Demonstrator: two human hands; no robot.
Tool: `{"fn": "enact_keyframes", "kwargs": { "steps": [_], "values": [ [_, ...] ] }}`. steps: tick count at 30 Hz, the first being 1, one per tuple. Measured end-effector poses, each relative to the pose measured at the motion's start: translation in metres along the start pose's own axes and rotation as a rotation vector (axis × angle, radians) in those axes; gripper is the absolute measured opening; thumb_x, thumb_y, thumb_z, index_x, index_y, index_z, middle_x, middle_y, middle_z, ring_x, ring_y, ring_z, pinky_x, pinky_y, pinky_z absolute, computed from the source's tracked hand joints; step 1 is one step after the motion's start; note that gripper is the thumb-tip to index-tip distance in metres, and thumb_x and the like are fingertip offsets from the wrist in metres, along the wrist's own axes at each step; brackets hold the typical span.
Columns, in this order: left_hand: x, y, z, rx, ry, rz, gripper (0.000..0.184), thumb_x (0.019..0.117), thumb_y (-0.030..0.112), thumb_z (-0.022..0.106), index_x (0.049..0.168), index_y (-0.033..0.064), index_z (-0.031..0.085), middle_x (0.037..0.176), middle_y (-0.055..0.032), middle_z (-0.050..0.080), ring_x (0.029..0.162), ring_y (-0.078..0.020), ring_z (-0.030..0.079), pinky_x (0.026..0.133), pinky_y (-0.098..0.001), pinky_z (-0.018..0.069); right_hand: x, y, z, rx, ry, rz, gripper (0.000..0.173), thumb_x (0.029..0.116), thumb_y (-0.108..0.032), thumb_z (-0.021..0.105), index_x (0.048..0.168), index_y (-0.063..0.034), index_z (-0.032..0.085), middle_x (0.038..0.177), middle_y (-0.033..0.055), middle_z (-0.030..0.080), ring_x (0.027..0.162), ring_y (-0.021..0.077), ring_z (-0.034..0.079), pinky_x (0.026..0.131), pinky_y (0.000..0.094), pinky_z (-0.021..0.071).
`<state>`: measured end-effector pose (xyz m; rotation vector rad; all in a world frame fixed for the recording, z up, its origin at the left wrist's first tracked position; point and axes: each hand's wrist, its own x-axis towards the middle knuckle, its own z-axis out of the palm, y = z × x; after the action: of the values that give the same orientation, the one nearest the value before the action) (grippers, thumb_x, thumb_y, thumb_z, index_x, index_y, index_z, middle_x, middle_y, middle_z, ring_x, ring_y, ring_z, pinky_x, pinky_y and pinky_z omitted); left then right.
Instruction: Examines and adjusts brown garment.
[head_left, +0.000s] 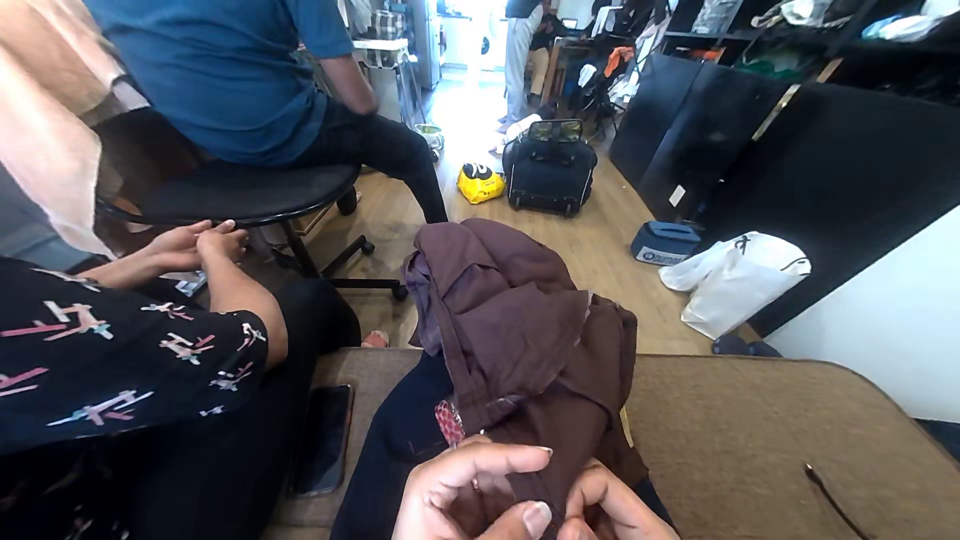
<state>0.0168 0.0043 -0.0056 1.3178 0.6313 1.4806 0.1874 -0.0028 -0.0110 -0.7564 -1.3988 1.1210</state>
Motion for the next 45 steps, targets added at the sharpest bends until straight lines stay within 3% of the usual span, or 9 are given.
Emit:
{"fn": "enact_keyframes", "kwargs": {
  "steps": [15, 25, 32, 36, 39, 41, 43, 45],
  "values": [
    [-0.001, -0.002, 0.010, -0.105, 0.081, -0.004, 0.033, 0.0909, -0.006, 0.068, 0.118, 0.0111, 0.075, 0.108, 0.0056, 0.077, 0.092, -0.0019, 0.072, 0.084, -0.0228, 0.0600, -0.004, 0.005, 0.010, 0.131, 0.006, 0.039, 0.005, 0.1041, -0.012, 0.057, 0.100, -0.0133, 0.060, 0.086, -0.0123, 0.060, 0.070, -0.0075, 0.054, 0.061, 0.0130, 0.0468],
    [0.004, -0.001, -0.005, 0.181, -0.020, 0.139, 0.032, 0.0899, -0.001, 0.072, 0.121, 0.0059, 0.072, 0.112, 0.0025, 0.075, 0.097, -0.0022, 0.070, 0.087, -0.0226, 0.0590, -0.001, 0.003, 0.004, 0.032, 0.004, 0.009, 0.007, 0.1028, -0.014, 0.060, 0.097, -0.0110, 0.062, 0.090, -0.0092, 0.059, 0.073, -0.0076, 0.054, 0.064, 0.0124, 0.0473],
    [0.004, -0.003, -0.009, 0.225, -0.111, 0.153, 0.028, 0.0927, 0.002, 0.072, 0.121, 0.0022, 0.071, 0.107, -0.0035, 0.076, 0.097, -0.0046, 0.070, 0.088, -0.0242, 0.0583, -0.001, 0.005, 0.003, 0.115, 0.024, 0.025, 0.002, 0.0994, -0.017, 0.067, 0.098, -0.0164, 0.066, 0.088, -0.0140, 0.066, 0.071, -0.0078, 0.059, 0.063, 0.0120, 0.0506],
    [0.005, -0.003, -0.008, 0.229, -0.152, 0.115, 0.030, 0.0913, 0.000, 0.073, 0.121, -0.0028, 0.069, 0.105, -0.0070, 0.076, 0.095, -0.0065, 0.071, 0.087, -0.0259, 0.0590, 0.002, 0.000, 0.005, 0.320, 0.043, 0.121, 0.024, 0.0921, -0.010, 0.075, 0.107, -0.0165, 0.056, 0.090, -0.0092, 0.071, 0.069, -0.0032, 0.063, 0.057, 0.0159, 0.0522],
    [0.004, 0.000, -0.006, 0.275, -0.112, 0.155, 0.037, 0.0903, 0.000, 0.074, 0.126, -0.0021, 0.064, 0.106, -0.0054, 0.075, 0.093, -0.0051, 0.070, 0.086, -0.0241, 0.0586, 0.008, -0.004, -0.001, 0.095, 0.024, -0.001, 0.040, 0.0881, -0.009, 0.080, 0.113, -0.0176, 0.050, 0.093, -0.0112, 0.069, 0.075, -0.0038, 0.066, 0.065, 0.0162, 0.0565],
    [0.003, 0.000, -0.004, 0.376, -0.094, 0.213, 0.041, 0.0912, 0.001, 0.074, 0.129, -0.0009, 0.058, 0.107, -0.0067, 0.073, 0.093, -0.0041, 0.070, 0.086, -0.0219, 0.0582, 0.011, -0.002, -0.008, -0.235, 0.038, -0.178, 0.034, 0.0901, -0.021, 0.081, 0.116, -0.0172, 0.059, 0.103, -0.0100, 0.062, 0.087, -0.0065, 0.061, 0.075, 0.0118, 0.0537],
    [0.002, 0.000, -0.003, 0.492, -0.106, 0.272, 0.042, 0.0922, 0.002, 0.072, 0.129, -0.0012, 0.052, 0.101, -0.0104, 0.072, 0.089, -0.0058, 0.070, 0.085, -0.0203, 0.0567, 0.012, -0.008, -0.011, -0.509, 0.047, -0.262, 0.017, 0.0935, -0.030, 0.076, 0.100, -0.0155, 0.070, 0.109, -0.0002, 0.058, 0.102, -0.0019, 0.056, 0.090, 0.0112, 0.0471],
    [0.002, 0.001, -0.002, 0.556, -0.131, 0.297, 0.043, 0.0925, 0.002, 0.071, 0.129, -0.0016, 0.049, 0.095, -0.0118, 0.070, 0.084, -0.0069, 0.068, 0.083, -0.0188, 0.0550, 0.013, -0.014, -0.011, -0.695, 0.022, -0.314, 0.017, 0.0979, -0.030, 0.070, 0.089, -0.0159, 0.068, 0.101, 0.0033, 0.056, 0.103, 0.0056, 0.053, 0.095, 0.0165, 0.0397]
  ]
}}
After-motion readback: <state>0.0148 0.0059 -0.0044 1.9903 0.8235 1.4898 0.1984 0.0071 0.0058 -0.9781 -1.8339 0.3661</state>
